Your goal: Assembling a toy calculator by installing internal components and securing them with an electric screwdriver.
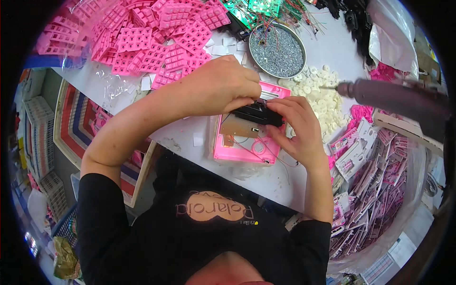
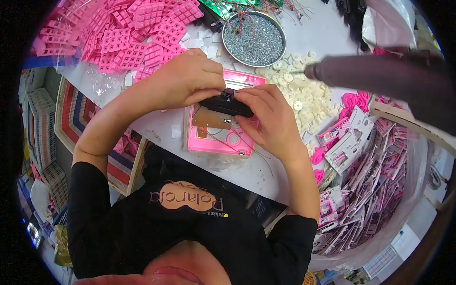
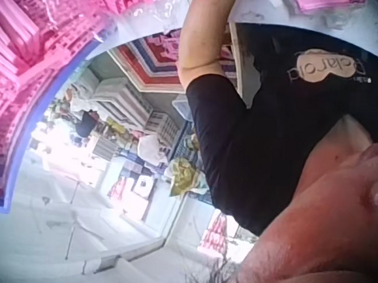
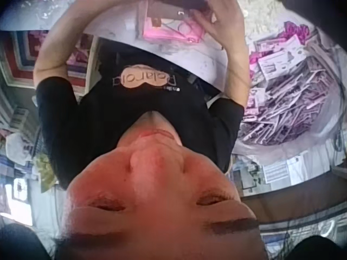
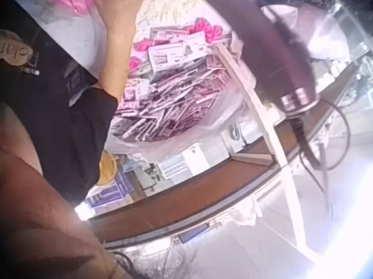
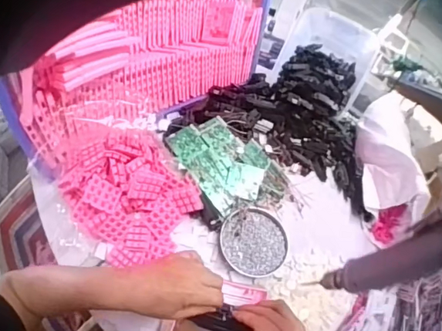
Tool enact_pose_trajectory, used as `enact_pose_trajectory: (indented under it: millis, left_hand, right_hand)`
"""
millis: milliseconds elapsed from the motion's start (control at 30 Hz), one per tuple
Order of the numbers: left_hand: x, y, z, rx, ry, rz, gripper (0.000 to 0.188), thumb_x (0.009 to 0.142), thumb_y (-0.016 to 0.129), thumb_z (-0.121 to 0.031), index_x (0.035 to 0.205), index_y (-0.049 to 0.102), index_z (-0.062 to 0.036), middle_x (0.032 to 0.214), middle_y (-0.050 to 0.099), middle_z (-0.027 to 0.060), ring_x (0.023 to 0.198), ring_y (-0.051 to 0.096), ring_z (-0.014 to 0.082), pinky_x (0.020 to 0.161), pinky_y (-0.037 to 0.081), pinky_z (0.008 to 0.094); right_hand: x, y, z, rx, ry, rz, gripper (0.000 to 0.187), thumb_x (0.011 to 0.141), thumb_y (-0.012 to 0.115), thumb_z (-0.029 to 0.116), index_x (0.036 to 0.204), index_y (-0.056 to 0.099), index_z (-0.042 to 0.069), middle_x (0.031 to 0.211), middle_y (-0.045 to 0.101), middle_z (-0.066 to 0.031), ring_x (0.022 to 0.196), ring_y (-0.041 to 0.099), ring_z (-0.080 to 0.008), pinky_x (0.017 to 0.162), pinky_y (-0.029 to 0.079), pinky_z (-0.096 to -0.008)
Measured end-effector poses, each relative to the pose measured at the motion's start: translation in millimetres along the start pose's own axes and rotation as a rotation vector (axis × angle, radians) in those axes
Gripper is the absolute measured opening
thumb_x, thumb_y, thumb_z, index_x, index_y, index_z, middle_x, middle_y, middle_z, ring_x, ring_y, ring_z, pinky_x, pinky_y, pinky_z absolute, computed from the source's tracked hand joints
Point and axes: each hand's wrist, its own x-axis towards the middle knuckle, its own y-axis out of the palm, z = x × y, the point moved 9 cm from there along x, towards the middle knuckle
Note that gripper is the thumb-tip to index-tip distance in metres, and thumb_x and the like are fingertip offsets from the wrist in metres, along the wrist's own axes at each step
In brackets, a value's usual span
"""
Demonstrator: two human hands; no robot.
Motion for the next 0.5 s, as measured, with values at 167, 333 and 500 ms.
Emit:
enact_pose_trajectory:
  millis: [167, 333, 500]
  left_hand:
    - [4.9, -0.9, -10.8, 0.118, 0.088, 0.044, 0.011, 0.083, 0.067, -0.017, 0.087, 0.062, -0.0084, 0.084, 0.058, 0.0050, 0.079, 0.061, 0.0253, 0.079, 0.046, 0.0404]
    - [4.8, 5.1, -23.7, 0.261, 0.108, 0.058, 0.010, 0.079, 0.064, -0.017, 0.083, 0.061, -0.0086, 0.079, 0.054, 0.0043, 0.075, 0.061, 0.0235, 0.071, 0.048, 0.0378]
    - [-4.5, -2.4, -14.0, 0.136, 0.013, -0.046, 0.010, 0.081, 0.068, -0.016, 0.084, 0.061, -0.0085, 0.081, 0.056, 0.0050, 0.077, 0.062, 0.0273, 0.069, 0.049, 0.0403]
  right_hand:
    - [1.8, 1.4, -0.5, 0.000, 0.006, 0.028, 0.047, 0.070, 0.079, 0.007, 0.114, 0.065, 0.004, 0.111, 0.066, -0.0111, 0.102, 0.060, -0.0328, 0.088, 0.052, -0.0415]
    - [7.5, 5.9, 0.5, -0.002, 0.029, 0.101, 0.048, 0.070, 0.079, 0.008, 0.117, 0.065, 0.005, 0.112, 0.063, -0.0125, 0.104, 0.058, -0.0329, 0.089, 0.051, -0.0422]
    - [10.6, 4.1, -1.5, 0.008, 0.062, 0.075, 0.048, 0.071, 0.079, 0.009, 0.116, 0.064, 0.006, 0.111, 0.062, -0.0137, 0.104, 0.058, -0.0342, 0.089, 0.050, -0.0430]
